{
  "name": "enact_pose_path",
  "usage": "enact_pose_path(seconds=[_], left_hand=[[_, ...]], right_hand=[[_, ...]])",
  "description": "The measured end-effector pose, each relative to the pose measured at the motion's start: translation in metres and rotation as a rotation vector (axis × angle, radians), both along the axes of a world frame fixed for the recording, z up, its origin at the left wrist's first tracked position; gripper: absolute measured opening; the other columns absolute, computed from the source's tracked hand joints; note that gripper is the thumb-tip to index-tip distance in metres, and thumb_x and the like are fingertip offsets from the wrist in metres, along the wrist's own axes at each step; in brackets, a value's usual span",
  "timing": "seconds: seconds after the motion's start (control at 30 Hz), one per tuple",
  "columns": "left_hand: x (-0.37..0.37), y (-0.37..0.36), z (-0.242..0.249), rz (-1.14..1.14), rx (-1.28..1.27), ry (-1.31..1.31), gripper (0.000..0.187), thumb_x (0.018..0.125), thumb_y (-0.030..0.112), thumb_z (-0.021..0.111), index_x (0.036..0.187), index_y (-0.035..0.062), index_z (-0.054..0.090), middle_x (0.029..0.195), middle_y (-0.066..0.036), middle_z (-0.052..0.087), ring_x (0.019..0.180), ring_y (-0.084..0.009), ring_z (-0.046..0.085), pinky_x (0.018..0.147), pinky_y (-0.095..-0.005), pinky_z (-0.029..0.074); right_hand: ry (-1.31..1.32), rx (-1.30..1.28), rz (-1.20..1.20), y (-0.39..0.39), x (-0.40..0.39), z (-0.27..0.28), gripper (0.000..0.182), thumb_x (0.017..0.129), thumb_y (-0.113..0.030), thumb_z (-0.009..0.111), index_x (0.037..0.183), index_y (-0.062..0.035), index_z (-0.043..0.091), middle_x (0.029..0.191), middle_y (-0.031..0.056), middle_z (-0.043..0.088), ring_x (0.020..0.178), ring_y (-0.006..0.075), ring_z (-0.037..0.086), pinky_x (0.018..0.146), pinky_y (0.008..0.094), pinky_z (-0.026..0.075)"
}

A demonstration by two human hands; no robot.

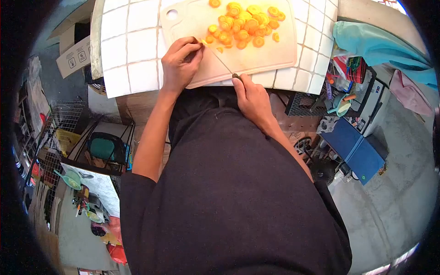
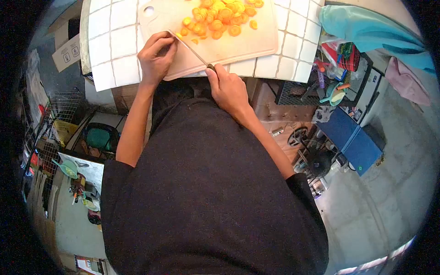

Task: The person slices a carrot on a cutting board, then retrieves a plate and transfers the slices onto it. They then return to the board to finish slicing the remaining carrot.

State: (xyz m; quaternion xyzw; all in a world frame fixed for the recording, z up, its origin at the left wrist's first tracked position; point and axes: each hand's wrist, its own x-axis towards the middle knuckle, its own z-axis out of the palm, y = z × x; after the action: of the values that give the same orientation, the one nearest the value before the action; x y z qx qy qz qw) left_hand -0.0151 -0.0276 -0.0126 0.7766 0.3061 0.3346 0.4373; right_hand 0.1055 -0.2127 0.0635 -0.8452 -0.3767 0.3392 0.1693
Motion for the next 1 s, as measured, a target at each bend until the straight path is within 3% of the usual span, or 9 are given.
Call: enact_pose_path(seconds=[0.1, 0.4, 0.7, 0.83, 0.93, 1.0], left_hand=[[0.000, 0.001, -0.001, -0.003, 0.015, -0.011, 0.010, 0.083, -0.003, 0.079, 0.093, -0.0016, 0.075, 0.101, -0.009, 0.075, 0.086, -0.0170, 0.074, 0.075, -0.0286, 0.059], [0.001, 0.000, 0.004, 0.008, -0.017, 0.007, 0.010, 0.083, -0.003, 0.078, 0.093, -0.0018, 0.075, 0.100, -0.009, 0.075, 0.087, -0.0168, 0.074, 0.076, -0.0282, 0.060], [0.000, 0.000, -0.001, -0.005, -0.021, -0.021, 0.010, 0.085, -0.001, 0.080, 0.094, -0.0009, 0.077, 0.100, -0.008, 0.075, 0.086, -0.0153, 0.074, 0.075, -0.0272, 0.060], [0.000, -0.002, 0.000, -0.005, 0.038, -0.044, 0.010, 0.085, -0.001, 0.080, 0.094, -0.0010, 0.076, 0.101, -0.008, 0.075, 0.086, -0.0151, 0.073, 0.075, -0.0276, 0.060], [0.001, -0.002, 0.002, 0.007, -0.116, -0.058, 0.010, 0.083, -0.002, 0.080, 0.093, -0.0014, 0.076, 0.101, -0.009, 0.074, 0.086, -0.0154, 0.073, 0.075, -0.0279, 0.060], [-0.002, 0.001, 0.002, -0.005, -0.005, 0.002, 0.011, 0.082, -0.003, 0.079, 0.092, -0.0017, 0.075, 0.100, -0.009, 0.074, 0.086, -0.0156, 0.073, 0.076, -0.0279, 0.059]], right_hand=[[-0.003, -0.035, -0.028, 0.003, -0.001, 0.000, 0.036, 0.108, -0.033, 0.052, 0.094, -0.0002, 0.058, 0.075, 0.0291, 0.064, 0.074, 0.0508, 0.064, 0.064, 0.0554, 0.048], [-0.075, -0.068, 0.036, 0.006, -0.002, -0.003, 0.038, 0.108, -0.037, 0.048, 0.098, -0.0013, 0.056, 0.072, 0.0288, 0.066, 0.071, 0.0506, 0.067, 0.064, 0.0595, 0.052], [-0.073, -0.114, 0.024, 0.019, 0.000, -0.008, 0.037, 0.108, -0.036, 0.048, 0.100, -0.0017, 0.057, 0.077, 0.0316, 0.065, 0.076, 0.0539, 0.064, 0.068, 0.0619, 0.048], [-0.030, -0.143, -0.053, -0.002, -0.002, -0.001, 0.037, 0.108, -0.036, 0.048, 0.100, -0.0016, 0.057, 0.077, 0.0309, 0.066, 0.077, 0.0532, 0.064, 0.068, 0.0613, 0.048], [0.000, -0.059, -0.032, -0.005, 0.001, -0.005, 0.035, 0.108, -0.035, 0.049, 0.101, -0.0019, 0.058, 0.078, 0.0299, 0.066, 0.077, 0.0518, 0.065, 0.068, 0.0597, 0.048], [-0.001, -0.057, -0.001, 0.000, 0.001, -0.001, 0.035, 0.108, -0.035, 0.050, 0.100, -0.0019, 0.058, 0.077, 0.0294, 0.066, 0.077, 0.0505, 0.065, 0.067, 0.0582, 0.049]])
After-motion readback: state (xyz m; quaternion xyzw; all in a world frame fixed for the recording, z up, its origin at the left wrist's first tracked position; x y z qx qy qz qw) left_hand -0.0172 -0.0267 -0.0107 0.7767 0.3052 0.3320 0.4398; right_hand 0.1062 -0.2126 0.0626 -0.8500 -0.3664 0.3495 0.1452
